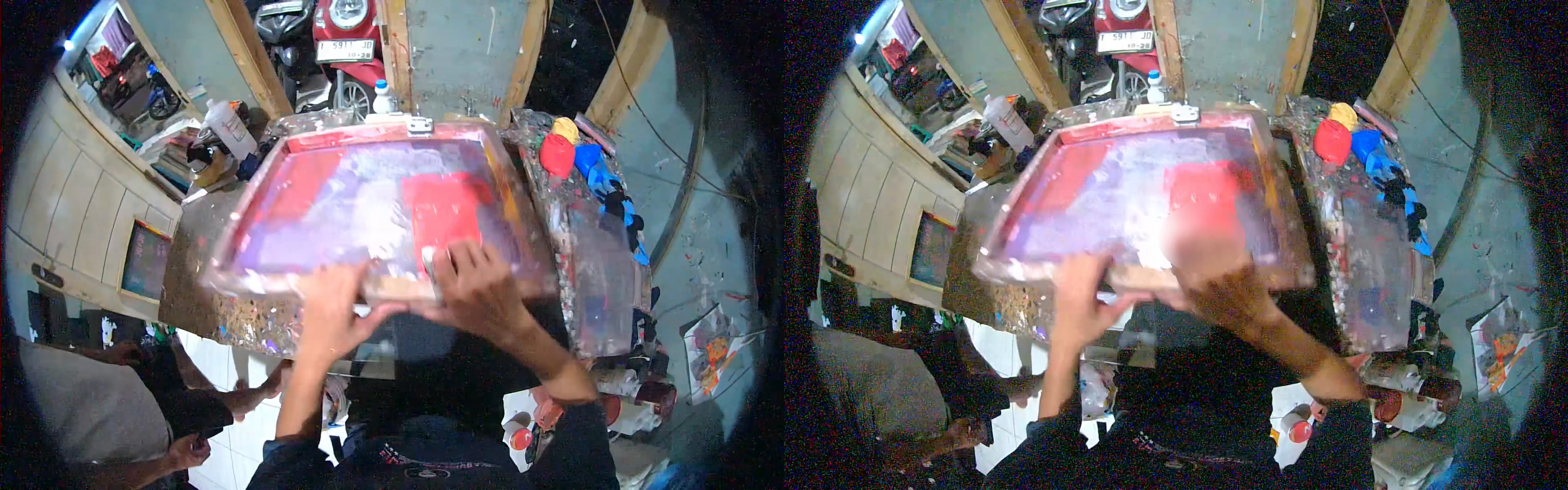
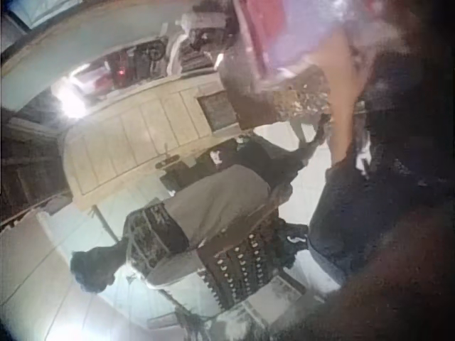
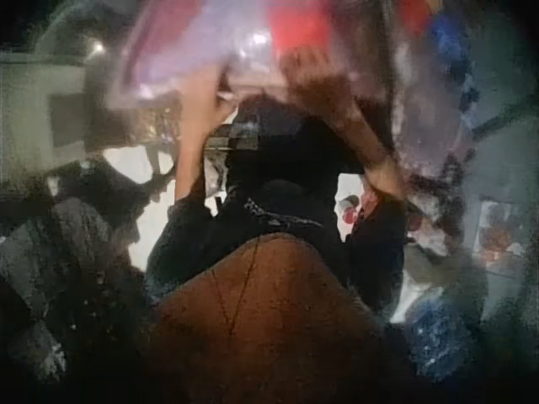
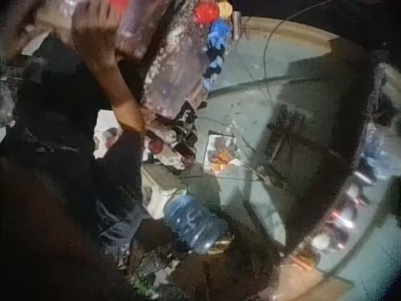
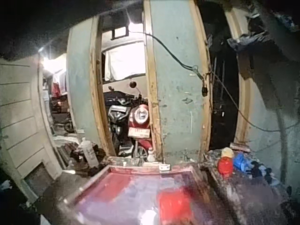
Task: The person performs screen printing on black garments using a squeegee to apply red ink through a mesh screen, lifting the screen to reveal the print, and then replacing the garment with a new one to repeat the process.
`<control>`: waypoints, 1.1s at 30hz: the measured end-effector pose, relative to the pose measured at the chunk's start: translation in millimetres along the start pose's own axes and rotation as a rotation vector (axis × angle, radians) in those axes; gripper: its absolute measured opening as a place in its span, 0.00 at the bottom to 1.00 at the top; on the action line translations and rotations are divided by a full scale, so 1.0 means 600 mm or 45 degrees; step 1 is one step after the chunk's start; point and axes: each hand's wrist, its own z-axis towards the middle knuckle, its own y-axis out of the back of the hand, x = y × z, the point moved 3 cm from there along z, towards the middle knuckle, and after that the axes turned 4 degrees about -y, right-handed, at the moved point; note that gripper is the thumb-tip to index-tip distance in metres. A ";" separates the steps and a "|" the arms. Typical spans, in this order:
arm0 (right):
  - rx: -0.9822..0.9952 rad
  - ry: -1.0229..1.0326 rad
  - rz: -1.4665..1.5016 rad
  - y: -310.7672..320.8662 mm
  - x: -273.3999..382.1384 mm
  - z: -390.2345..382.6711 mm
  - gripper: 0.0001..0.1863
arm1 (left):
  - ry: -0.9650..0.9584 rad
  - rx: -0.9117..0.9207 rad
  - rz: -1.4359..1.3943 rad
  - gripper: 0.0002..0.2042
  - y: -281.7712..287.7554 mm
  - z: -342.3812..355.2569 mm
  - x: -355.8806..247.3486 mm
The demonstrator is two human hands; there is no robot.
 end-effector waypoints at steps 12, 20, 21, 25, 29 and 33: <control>0.358 -0.065 0.324 -0.127 -0.022 -0.026 0.18 | 0.126 -0.062 -0.205 0.31 -0.129 -0.128 0.033; 0.306 -0.114 0.259 -0.261 -0.160 0.117 0.21 | 0.064 -0.041 -0.209 0.30 -0.141 -0.129 0.041; 0.332 -0.093 0.283 -0.270 -0.166 0.129 0.21 | 0.065 -0.046 -0.208 0.30 -0.145 -0.134 0.043; 0.564 -0.076 0.309 -0.282 -0.193 0.163 0.25 | 0.064 -0.073 -0.204 0.30 -0.155 -0.142 0.052; 0.486 -0.107 0.266 -0.308 -0.218 0.157 0.25 | 0.052 -0.082 -0.200 0.30 -0.161 -0.140 0.048; 0.457 -0.206 0.250 -0.262 -0.161 0.125 0.22 | 0.069 -0.093 -0.207 0.29 -0.164 -0.149 0.053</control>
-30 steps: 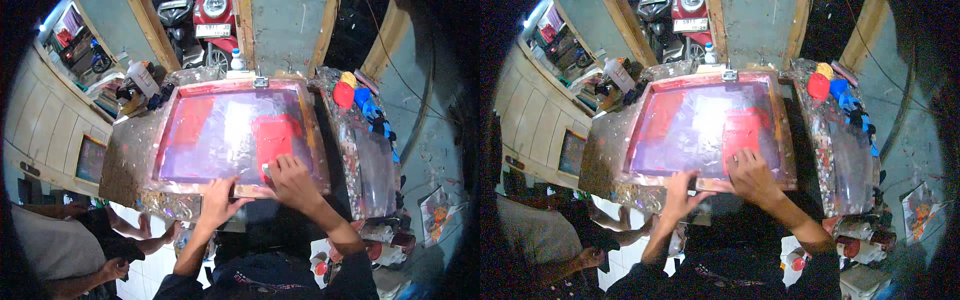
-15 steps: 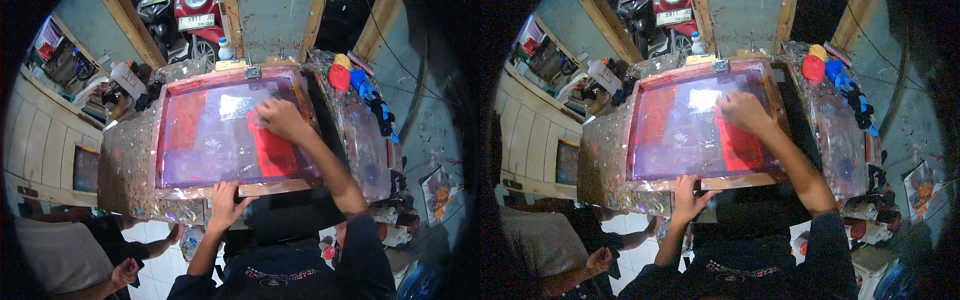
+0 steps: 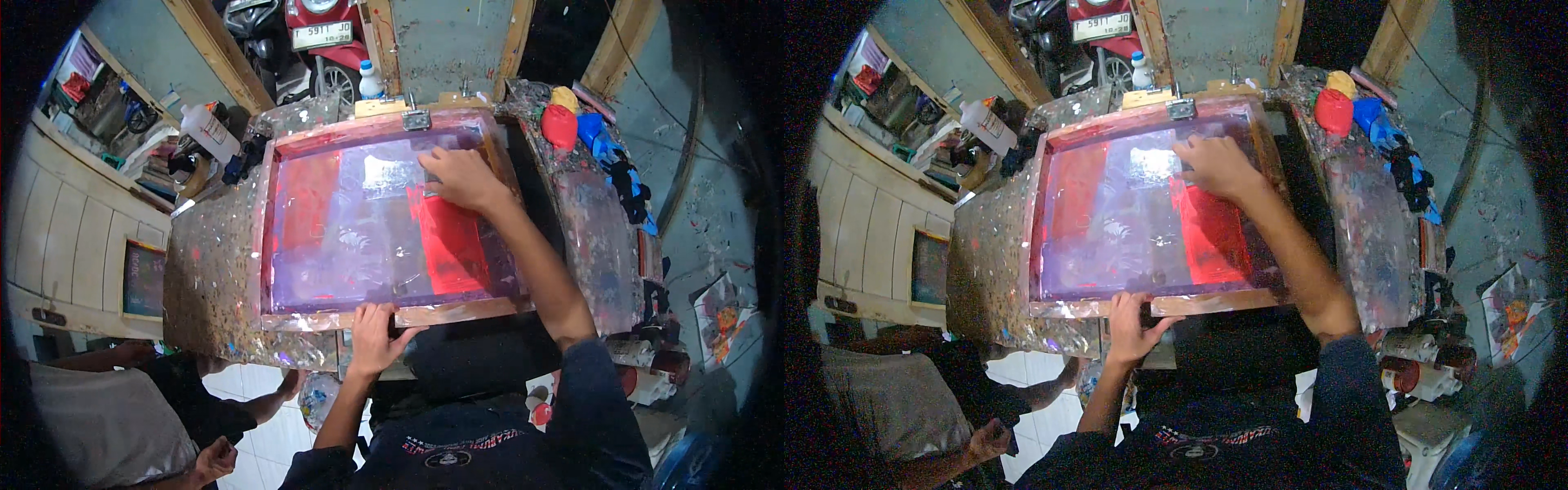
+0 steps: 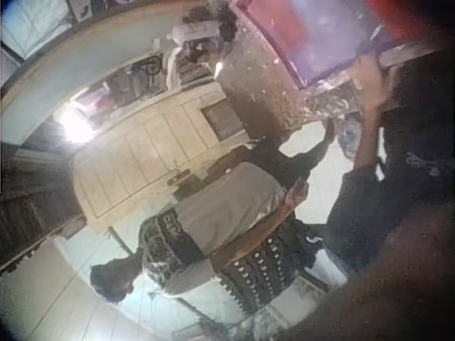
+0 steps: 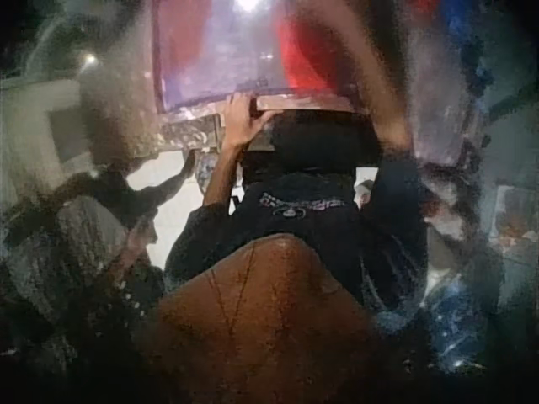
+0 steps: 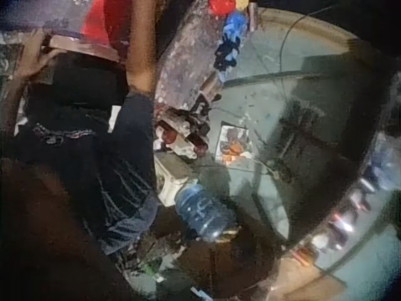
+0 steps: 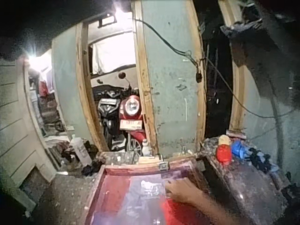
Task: The person performs screen printing on black garments using a squeegee to apply red ink through a mesh screen, lifting the screen to reveal the print, and then replacing the garment with a new one to repeat the process.
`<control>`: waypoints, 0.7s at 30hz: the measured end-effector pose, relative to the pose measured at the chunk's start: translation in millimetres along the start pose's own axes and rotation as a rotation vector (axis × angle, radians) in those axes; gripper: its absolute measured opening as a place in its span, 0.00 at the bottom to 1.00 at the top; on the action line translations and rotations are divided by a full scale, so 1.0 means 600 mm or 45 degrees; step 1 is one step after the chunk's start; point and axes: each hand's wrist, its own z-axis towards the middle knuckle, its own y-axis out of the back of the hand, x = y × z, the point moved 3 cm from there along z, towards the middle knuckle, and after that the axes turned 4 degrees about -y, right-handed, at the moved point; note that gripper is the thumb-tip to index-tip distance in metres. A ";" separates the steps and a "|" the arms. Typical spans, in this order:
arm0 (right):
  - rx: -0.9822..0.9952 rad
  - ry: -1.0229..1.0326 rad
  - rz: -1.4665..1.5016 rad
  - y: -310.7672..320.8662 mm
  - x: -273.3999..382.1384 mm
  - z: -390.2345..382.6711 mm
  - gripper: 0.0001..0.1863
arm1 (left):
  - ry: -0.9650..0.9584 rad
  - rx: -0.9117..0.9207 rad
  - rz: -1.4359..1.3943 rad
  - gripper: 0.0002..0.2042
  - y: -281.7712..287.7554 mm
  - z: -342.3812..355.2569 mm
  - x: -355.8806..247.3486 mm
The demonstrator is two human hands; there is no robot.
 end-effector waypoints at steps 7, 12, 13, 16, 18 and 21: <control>-0.270 0.080 -0.076 0.003 0.073 -0.112 0.17 | 0.003 0.031 0.010 0.28 0.007 0.012 -0.012; -0.326 0.056 -0.131 0.047 0.090 -0.133 0.14 | 0.043 0.029 -0.005 0.29 0.009 0.019 -0.014; -0.294 0.036 -0.142 0.042 0.104 -0.152 0.14 | 0.034 0.002 -0.005 0.29 0.009 0.016 -0.016; -0.176 -0.017 -0.137 0.035 0.153 -0.235 0.13 | 0.039 -0.023 -0.007 0.29 0.014 0.014 -0.019; -0.156 -0.010 -0.116 0.033 0.176 -0.275 0.15 | 0.022 -0.039 -0.001 0.29 0.019 0.016 -0.019; -0.238 0.013 -0.168 0.040 0.196 -0.307 0.22 | 0.021 -0.041 -0.009 0.28 0.028 0.025 -0.030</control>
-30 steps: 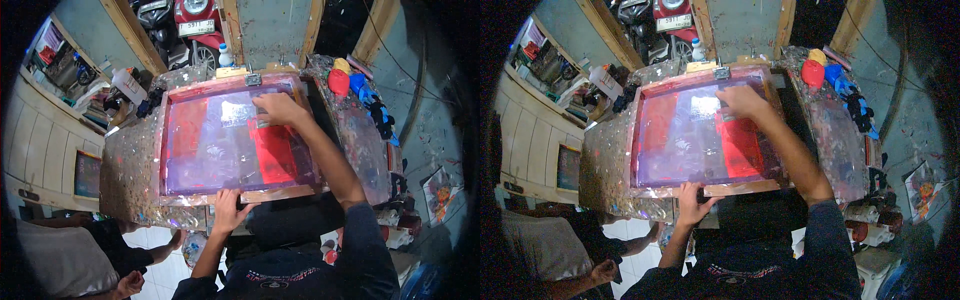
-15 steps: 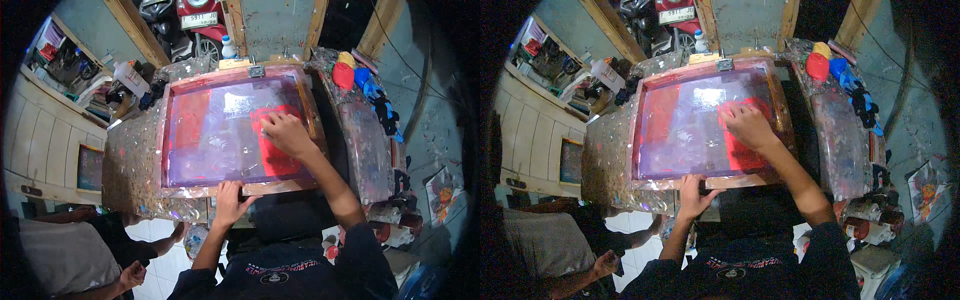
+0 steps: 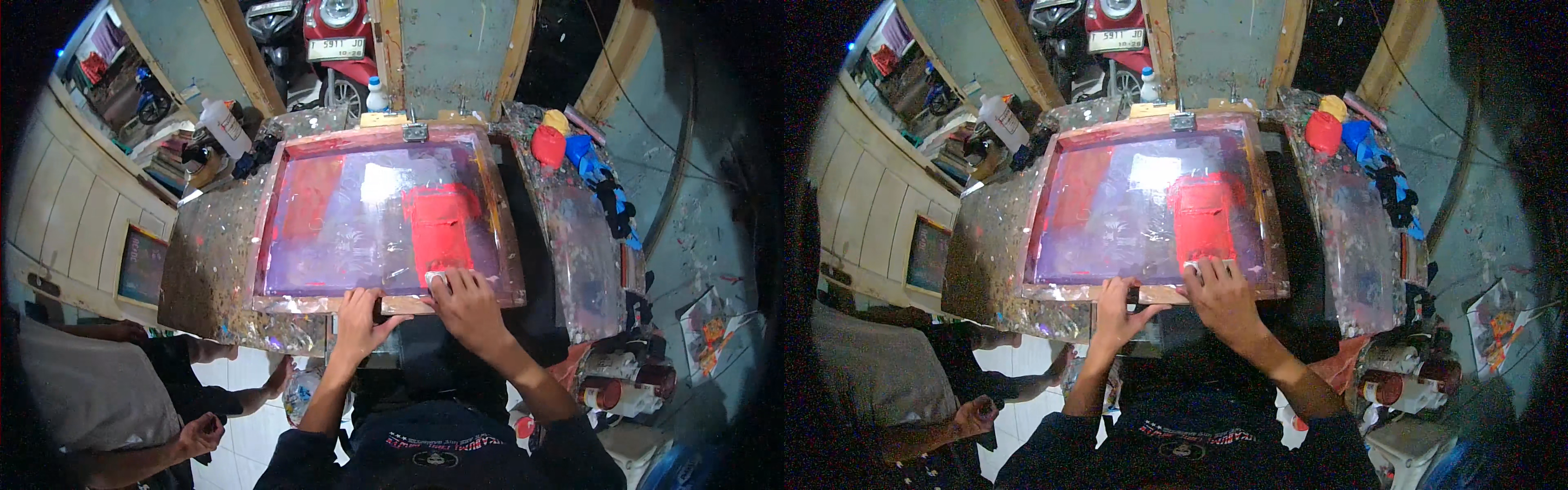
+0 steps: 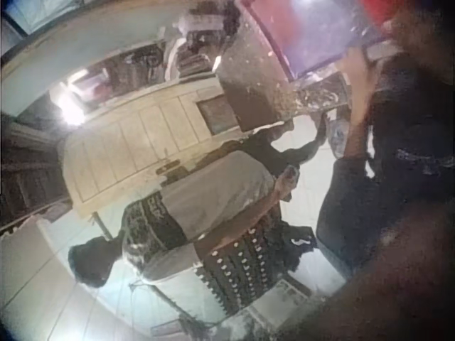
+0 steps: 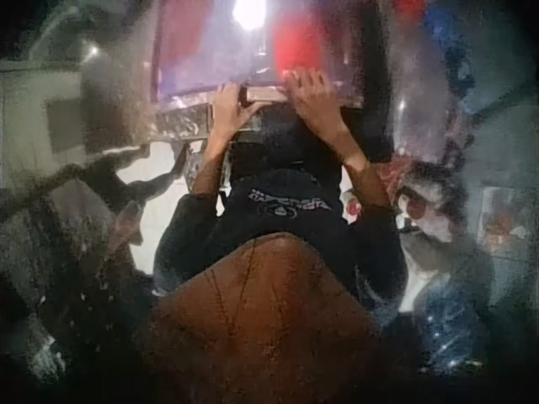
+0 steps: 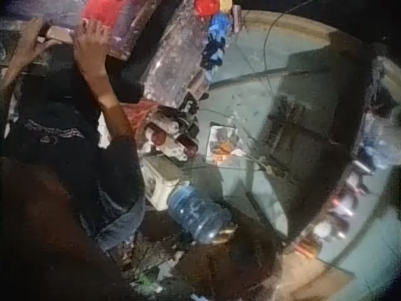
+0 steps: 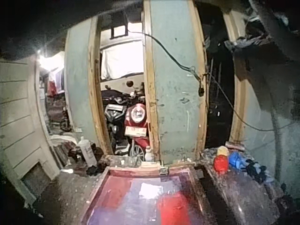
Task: The person performs screen printing on black garments using a squeegee to apply red ink through a mesh screen, lifting the screen to reveal the print, and then replacing the garment with a new one to repeat the process.
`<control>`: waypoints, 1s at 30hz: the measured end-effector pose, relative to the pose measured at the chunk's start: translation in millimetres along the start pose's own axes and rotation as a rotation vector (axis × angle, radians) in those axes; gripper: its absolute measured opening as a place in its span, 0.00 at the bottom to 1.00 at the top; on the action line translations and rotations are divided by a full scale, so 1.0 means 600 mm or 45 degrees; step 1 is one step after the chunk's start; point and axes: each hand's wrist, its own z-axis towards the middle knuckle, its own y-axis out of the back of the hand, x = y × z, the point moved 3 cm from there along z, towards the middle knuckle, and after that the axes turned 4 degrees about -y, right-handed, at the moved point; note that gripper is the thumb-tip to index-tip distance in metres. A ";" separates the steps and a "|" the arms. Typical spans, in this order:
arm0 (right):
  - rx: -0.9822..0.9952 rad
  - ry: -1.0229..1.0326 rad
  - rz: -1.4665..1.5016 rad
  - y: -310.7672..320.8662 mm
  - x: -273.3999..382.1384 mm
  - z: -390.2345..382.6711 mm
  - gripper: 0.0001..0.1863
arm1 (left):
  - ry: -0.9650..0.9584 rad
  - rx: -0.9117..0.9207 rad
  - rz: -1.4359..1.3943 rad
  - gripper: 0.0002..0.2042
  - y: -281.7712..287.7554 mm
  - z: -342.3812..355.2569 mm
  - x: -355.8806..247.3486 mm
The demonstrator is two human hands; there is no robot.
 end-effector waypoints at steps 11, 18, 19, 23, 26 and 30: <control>-0.307 0.111 -0.145 0.174 -0.049 0.169 0.38 | -0.168 -0.069 0.241 0.30 0.176 0.222 -0.066; -0.223 0.156 -0.202 0.347 -0.166 0.429 0.46 | -0.677 -0.348 0.094 0.19 0.073 0.352 -0.062; -0.091 0.064 -0.274 0.359 -0.174 0.449 0.52 | -0.493 -0.171 0.112 0.19 0.015 0.372 -0.031; -0.197 0.123 -0.179 0.375 -0.178 0.484 0.55 | -0.014 0.185 0.320 0.28 -0.188 0.403 0.188; -0.152 0.082 -0.204 0.389 -0.179 0.488 0.56 | 0.316 0.614 0.318 0.36 -0.251 0.425 0.250; -0.255 0.098 -0.258 0.378 -0.208 0.521 0.58 | 0.205 0.537 0.114 0.35 -0.255 0.436 0.253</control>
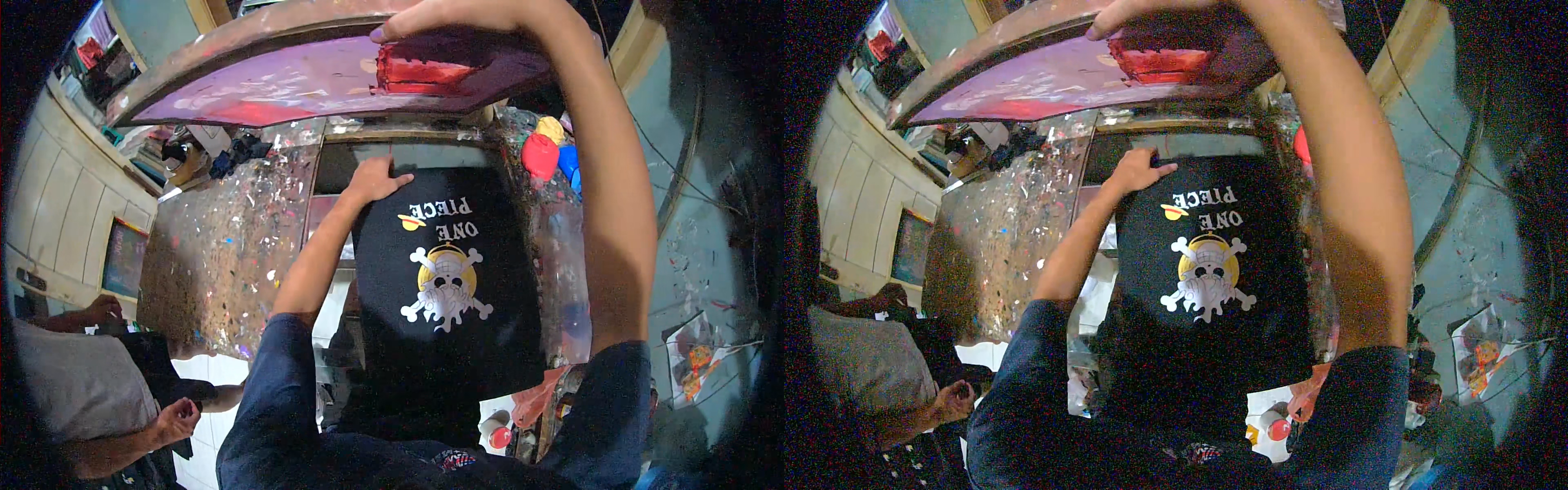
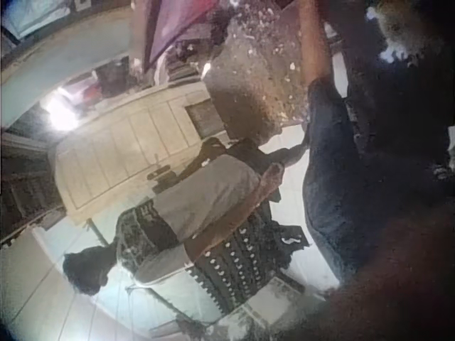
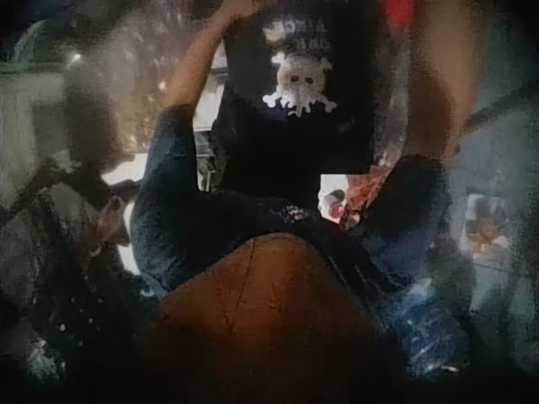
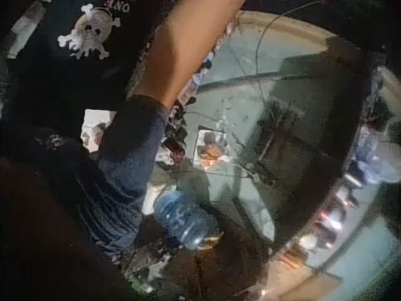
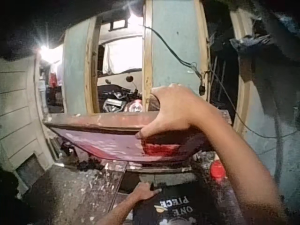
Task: The person performs screen printing on black garments using a squeegee to apply red ink through a mesh screen, lifting the screen to reveal the print, and then replacing the garment with a new one to repeat the process.
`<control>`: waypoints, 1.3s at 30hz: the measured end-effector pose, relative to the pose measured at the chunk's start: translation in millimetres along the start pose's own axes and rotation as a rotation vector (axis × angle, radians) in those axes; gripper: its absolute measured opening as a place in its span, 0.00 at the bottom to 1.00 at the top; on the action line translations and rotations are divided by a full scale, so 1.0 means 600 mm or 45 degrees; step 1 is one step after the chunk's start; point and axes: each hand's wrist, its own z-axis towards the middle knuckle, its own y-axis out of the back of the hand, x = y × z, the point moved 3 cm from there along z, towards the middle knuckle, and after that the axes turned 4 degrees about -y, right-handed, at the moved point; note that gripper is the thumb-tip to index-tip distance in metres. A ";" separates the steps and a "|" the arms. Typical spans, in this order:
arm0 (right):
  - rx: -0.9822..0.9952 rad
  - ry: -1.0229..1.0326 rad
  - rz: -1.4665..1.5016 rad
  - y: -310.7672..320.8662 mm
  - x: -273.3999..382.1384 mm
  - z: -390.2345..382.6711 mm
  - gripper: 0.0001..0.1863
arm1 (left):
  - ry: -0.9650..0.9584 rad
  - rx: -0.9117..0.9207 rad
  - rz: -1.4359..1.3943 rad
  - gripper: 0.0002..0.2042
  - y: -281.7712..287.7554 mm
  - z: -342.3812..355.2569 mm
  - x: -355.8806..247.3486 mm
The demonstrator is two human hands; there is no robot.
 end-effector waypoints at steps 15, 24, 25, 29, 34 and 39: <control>0.025 -0.009 0.163 -0.009 -0.023 0.038 0.48 | 0.403 -0.692 0.495 0.19 0.491 -0.529 0.135; -0.047 0.026 0.090 -0.003 -0.040 0.038 0.47 | -0.206 -0.722 0.370 0.14 0.260 -0.405 -0.029; -0.050 0.040 0.081 -0.002 -0.035 0.043 0.46 | -0.466 -0.687 0.093 0.17 0.199 -0.358 -0.106; 0.198 -0.096 0.131 0.027 0.019 0.038 0.47 | -1.100 -0.378 -0.345 0.21 -0.113 -0.223 -0.451; 0.233 -0.069 0.197 0.019 0.016 0.039 0.47 | -1.410 -0.253 -0.620 0.32 -0.348 -0.189 -0.664; 0.221 -0.101 0.149 0.014 -0.012 0.030 0.46 | -1.367 -0.094 -0.393 0.28 -0.316 -0.234 -0.542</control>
